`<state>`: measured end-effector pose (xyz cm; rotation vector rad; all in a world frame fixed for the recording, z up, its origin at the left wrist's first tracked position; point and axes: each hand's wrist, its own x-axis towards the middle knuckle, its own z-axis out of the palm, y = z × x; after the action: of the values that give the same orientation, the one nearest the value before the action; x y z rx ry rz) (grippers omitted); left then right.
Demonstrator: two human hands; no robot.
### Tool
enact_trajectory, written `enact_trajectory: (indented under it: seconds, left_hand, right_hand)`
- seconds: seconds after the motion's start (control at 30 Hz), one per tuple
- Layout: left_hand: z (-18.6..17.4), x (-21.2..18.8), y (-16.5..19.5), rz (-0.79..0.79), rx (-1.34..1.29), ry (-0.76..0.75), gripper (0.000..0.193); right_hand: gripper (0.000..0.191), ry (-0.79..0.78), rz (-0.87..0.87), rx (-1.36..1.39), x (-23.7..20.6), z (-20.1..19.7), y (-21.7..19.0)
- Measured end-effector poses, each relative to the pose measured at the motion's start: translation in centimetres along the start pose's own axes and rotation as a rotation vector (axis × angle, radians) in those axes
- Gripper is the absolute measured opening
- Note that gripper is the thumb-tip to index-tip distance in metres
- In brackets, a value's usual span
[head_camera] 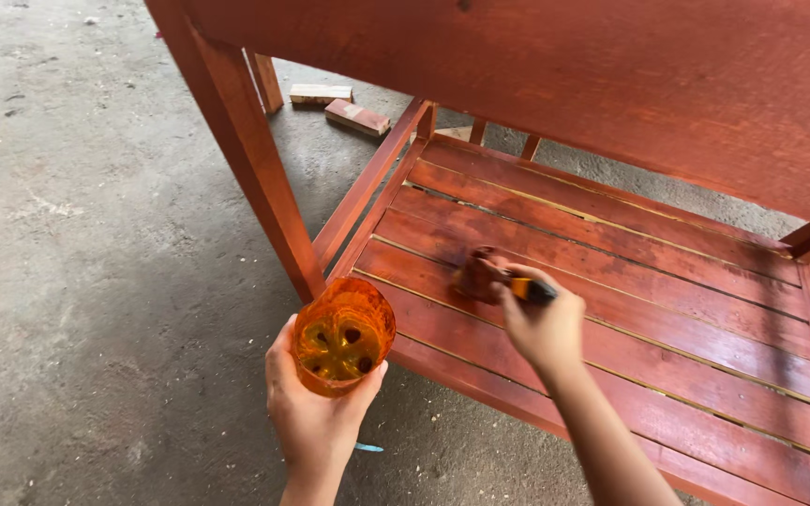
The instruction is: The person applies a reddish-brown liquid to a wooden chair using a brush and a cut plastic bottle as a container. The person periodically refills the container from a bottle on a nearby table and continues to apply the liquid to the chair's slats and frame.
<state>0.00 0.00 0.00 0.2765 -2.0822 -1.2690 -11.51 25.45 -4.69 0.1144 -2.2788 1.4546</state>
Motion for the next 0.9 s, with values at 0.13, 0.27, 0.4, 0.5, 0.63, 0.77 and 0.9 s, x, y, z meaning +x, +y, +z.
enact_trajectory:
  seconds: [0.13, 0.27, 0.4, 0.5, 0.63, 0.77, 0.9]
  left_hand:
    - [0.1, 0.4, 0.3, 0.035, 0.001, -0.014, 0.094]
    - [0.1, 0.5, 1.0, 0.019, 0.005, -0.045, 0.096]
    - [2.2, -1.1, 1.2, 0.036, -0.054, -0.054, 0.096]
    - [3.9, -2.1, 2.6, 0.048, -0.099, -0.118, 0.096]
    - [5.0, -3.1, 3.0, 0.11, -0.104, -0.12, 0.094]
    - [6.0, -4.0, 3.8, 0.1, -0.107, -0.104, 0.092]
    - [6.1, -4.2, 4.6, 0.084, -0.164, -0.104, 0.091]
  right_hand:
    - [0.022, -0.042, -0.064, -0.017, 3.2, 7.0, -3.0]
    - [0.022, -0.049, 0.041, -0.148, 4.0, 7.6, -4.2]
    - [0.022, 0.024, 0.093, -0.212, 0.3, -1.7, 0.9]
    - [0.027, 0.182, 0.353, -0.341, -4.5, -13.3, 3.8]
    - [0.026, 0.454, 0.231, -0.693, -11.0, -25.1, 4.7]
    - [0.019, 0.437, 0.185, -1.013, -12.1, -27.0, 3.5]
    - [0.038, 0.004, 0.074, -0.89, -9.7, -14.7, 0.9]
